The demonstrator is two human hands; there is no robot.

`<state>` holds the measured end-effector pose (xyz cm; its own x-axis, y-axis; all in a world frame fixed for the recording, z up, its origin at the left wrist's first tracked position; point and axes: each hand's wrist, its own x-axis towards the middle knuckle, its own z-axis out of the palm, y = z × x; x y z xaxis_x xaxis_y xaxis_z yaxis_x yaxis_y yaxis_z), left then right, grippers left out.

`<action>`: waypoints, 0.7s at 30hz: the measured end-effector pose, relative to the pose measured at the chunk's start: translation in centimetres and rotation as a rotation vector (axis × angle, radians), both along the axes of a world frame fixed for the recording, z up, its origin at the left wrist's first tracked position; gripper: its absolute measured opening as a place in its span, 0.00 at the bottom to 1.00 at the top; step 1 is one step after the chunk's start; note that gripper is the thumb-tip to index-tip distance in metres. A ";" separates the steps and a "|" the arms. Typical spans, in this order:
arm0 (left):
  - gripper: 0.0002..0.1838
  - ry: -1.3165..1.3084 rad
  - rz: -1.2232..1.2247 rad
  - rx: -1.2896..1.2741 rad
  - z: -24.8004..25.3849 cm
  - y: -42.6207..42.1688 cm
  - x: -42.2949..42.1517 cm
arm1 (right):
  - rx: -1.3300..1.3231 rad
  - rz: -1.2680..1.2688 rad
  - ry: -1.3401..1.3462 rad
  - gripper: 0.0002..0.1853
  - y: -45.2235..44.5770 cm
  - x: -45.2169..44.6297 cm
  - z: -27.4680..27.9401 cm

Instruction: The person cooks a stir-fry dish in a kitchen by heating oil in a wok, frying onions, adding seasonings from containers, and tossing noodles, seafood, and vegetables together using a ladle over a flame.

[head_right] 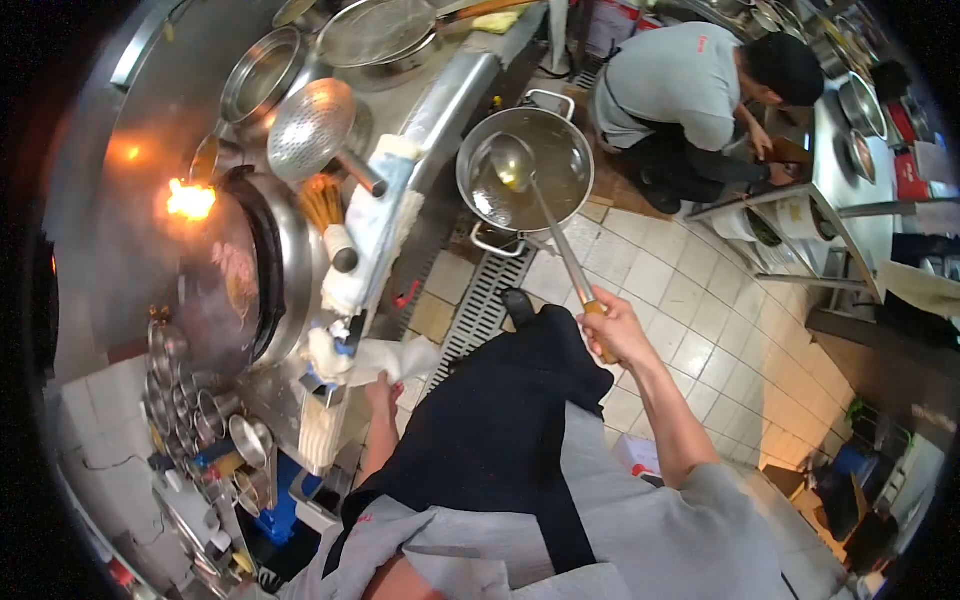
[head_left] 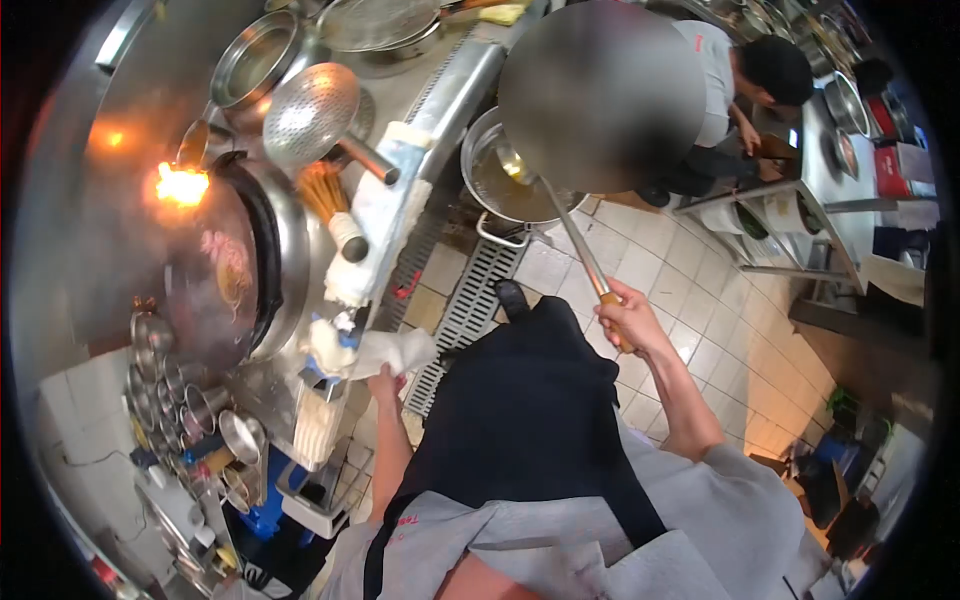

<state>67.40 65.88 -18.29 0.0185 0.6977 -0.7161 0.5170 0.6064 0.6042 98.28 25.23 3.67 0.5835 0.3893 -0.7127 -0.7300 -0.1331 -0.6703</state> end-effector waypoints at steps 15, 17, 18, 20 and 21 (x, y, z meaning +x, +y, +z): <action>0.19 -0.069 -0.235 0.047 0.6 -0.1 -1.9 | -0.122 0.032 -0.088 0.35 2.4 3.2 -6.5; 0.19 -0.040 -0.258 0.053 0.5 0.0 -2.0 | -0.085 -0.033 0.001 0.29 2.6 2.9 -7.2; 0.20 -0.026 -0.272 0.057 0.6 0.1 -1.9 | -0.065 -0.067 0.045 0.26 2.8 2.7 -7.2; 0.17 0.021 -0.233 0.093 0.7 -0.1 -1.7 | 0.064 -0.227 0.231 0.19 2.8 2.1 -6.7; 0.17 0.043 -0.213 0.111 0.8 -0.3 -1.4 | 0.130 -0.306 0.322 0.16 2.8 1.7 -6.5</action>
